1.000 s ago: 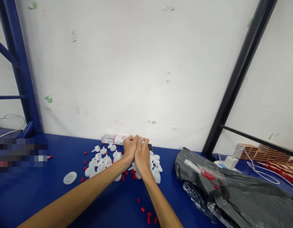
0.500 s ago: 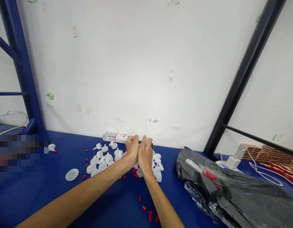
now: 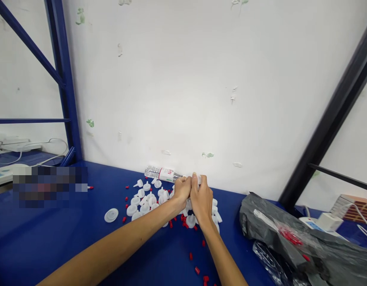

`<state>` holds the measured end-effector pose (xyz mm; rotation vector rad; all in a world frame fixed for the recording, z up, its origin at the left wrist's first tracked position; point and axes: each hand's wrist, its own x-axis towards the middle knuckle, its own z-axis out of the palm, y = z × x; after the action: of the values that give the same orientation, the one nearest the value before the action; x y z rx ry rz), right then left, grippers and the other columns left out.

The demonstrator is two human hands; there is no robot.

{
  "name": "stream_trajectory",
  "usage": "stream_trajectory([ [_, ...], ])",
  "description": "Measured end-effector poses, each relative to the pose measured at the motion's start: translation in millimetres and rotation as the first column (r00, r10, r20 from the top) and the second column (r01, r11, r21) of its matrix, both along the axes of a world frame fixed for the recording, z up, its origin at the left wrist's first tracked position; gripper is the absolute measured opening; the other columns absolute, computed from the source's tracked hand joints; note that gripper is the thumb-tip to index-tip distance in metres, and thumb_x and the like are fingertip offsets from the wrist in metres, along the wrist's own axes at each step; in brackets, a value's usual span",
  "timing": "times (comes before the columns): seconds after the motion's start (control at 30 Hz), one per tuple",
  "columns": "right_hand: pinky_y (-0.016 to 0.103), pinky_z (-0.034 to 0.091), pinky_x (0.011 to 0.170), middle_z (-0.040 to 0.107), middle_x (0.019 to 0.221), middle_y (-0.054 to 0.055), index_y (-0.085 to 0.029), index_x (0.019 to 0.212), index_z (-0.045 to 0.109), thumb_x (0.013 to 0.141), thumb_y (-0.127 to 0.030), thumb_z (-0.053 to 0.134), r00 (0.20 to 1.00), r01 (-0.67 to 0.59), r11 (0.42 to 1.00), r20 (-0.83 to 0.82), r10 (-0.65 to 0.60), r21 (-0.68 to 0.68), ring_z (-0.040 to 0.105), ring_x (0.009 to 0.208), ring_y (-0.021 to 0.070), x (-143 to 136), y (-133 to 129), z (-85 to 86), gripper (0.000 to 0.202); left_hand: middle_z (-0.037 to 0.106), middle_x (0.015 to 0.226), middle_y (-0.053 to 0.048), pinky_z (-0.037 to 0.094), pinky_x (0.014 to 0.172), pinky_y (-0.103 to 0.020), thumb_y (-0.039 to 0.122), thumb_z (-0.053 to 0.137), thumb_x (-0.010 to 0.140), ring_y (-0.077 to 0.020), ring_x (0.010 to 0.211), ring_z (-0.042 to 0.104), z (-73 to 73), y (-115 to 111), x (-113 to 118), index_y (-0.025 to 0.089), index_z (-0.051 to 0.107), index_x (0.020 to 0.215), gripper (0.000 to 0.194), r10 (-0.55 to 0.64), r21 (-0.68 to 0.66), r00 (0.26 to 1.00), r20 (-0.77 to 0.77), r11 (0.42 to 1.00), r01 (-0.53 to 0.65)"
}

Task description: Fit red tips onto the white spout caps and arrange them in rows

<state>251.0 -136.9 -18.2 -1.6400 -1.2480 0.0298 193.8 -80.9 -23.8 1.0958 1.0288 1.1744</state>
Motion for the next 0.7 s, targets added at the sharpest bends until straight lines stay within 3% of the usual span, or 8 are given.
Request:
stream_trajectory([
  [0.17, 0.030, 0.036, 0.063, 0.065, 0.066, 0.002, -0.025, 0.100, 0.060, 0.099, -0.068, 0.034, 0.997, 0.038, 0.999, 0.067, -0.039, 0.009, 0.061, 0.065, 0.0273, 0.8, -1.5, 5.0, 0.051, 0.069, 0.112, -0.006, 0.061, 0.076, -0.036, 0.037, 0.065, 0.098, -0.0194, 0.090, 0.069, 2.3, 3.5, -0.5, 0.015, 0.065, 0.118, 0.029, -0.025, 0.070, 0.996, -0.089, 0.997, 0.032],
  [0.33, 0.030, 0.039, 0.065, 0.071, 0.075, 0.005, -0.023, 0.104, 0.061, 0.102, -0.069, 0.026, 0.991, 0.099, 0.995, 0.092, -0.097, -0.012, 0.066, 0.072, 0.0279, 15.5, -1.8, 12.1, 0.058, 0.069, 0.116, -0.007, 0.061, 0.080, -0.039, 0.037, 0.065, 0.098, -0.0212, 0.095, 0.069, 11.4, 16.3, -9.5, 0.015, 0.065, 0.120, 0.031, -0.059, 0.127, 0.978, -0.201, 0.988, 0.086],
  [0.5, 0.030, 0.040, 0.066, 0.072, 0.076, 0.007, -0.023, 0.097, 0.063, 0.103, -0.065, 0.028, 0.979, 0.112, 0.985, 0.182, -0.088, -0.128, 0.069, 0.075, 0.0279, 27.8, 0.0, 11.0, 0.055, 0.069, 0.118, -0.007, 0.060, 0.083, -0.040, 0.036, 0.066, 0.097, -0.0226, 0.098, 0.069, 14.6, 28.4, -24.5, 0.015, 0.066, 0.119, 0.030, -0.131, 0.137, 0.924, -0.358, 0.972, 0.191],
  [0.7, 0.033, 0.042, 0.069, 0.074, 0.086, 0.013, -0.022, 0.109, 0.065, 0.103, -0.064, 0.033, 0.942, 0.136, 0.947, 0.333, -0.032, -0.292, 0.071, 0.084, 0.0333, 22.9, -3.4, 7.1, 0.053, 0.068, 0.121, -0.007, 0.060, 0.087, -0.043, 0.037, 0.066, 0.098, -0.0242, 0.103, 0.068, 11.3, 25.2, -27.7, 0.016, 0.066, 0.121, 0.031, -0.245, 0.071, 0.861, -0.445, 0.949, 0.307],
])
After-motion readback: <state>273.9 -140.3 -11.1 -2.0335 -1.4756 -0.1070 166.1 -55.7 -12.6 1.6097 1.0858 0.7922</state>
